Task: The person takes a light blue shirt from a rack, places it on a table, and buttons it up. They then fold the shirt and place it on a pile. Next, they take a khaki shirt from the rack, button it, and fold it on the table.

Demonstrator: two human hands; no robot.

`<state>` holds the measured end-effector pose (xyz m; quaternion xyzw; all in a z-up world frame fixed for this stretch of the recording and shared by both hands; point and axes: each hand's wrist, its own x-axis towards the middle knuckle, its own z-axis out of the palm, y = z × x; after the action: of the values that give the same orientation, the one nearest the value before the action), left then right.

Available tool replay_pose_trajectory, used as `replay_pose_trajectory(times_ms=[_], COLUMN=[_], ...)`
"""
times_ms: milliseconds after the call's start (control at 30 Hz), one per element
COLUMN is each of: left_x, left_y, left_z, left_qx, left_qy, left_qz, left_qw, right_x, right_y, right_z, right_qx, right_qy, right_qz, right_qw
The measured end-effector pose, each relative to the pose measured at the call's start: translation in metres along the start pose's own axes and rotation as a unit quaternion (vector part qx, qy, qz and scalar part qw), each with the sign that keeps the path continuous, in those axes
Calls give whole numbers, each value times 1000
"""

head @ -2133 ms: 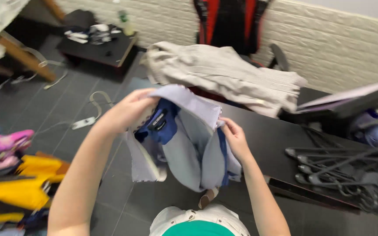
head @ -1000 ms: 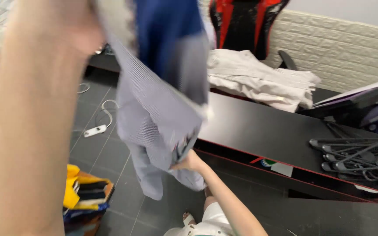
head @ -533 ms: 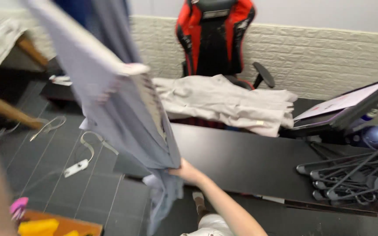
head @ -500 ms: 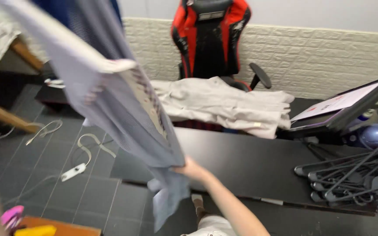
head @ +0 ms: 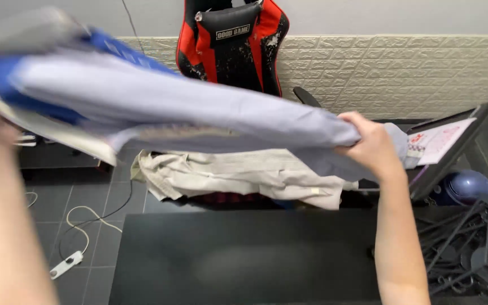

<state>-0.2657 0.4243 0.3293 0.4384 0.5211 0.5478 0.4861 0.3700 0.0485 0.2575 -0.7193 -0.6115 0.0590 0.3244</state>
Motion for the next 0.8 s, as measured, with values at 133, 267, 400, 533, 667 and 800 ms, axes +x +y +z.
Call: replay_pose_trajectory(times_ms=[133,267,400,533,667,800], left_x=[42,65,-36,-99,-133,-146], left_y=[-180,-429,-437,-376,-392,-444], left_z=[13,-15,93,192,204,179], left_qx=[82,489,553,520,522,595], left_qy=[50,70,-18,-204,-266,-290], left_qz=[-14,74,213,179,132,134], left_qw=[995,866,805,810,799,737], right_x=[23,-4,-23,-22,-36,-65], right_y=[91,125,140,151,128,114], right_z=[101,186,223,237,254,272], right_qx=[-62,-159,-138,-138,-92,-221], right_qy=[-39,-166,-225,-133,-122,-224], right_qz=[-71,0,96,81,101,86], right_qw=[995,973,960,978,983,945])
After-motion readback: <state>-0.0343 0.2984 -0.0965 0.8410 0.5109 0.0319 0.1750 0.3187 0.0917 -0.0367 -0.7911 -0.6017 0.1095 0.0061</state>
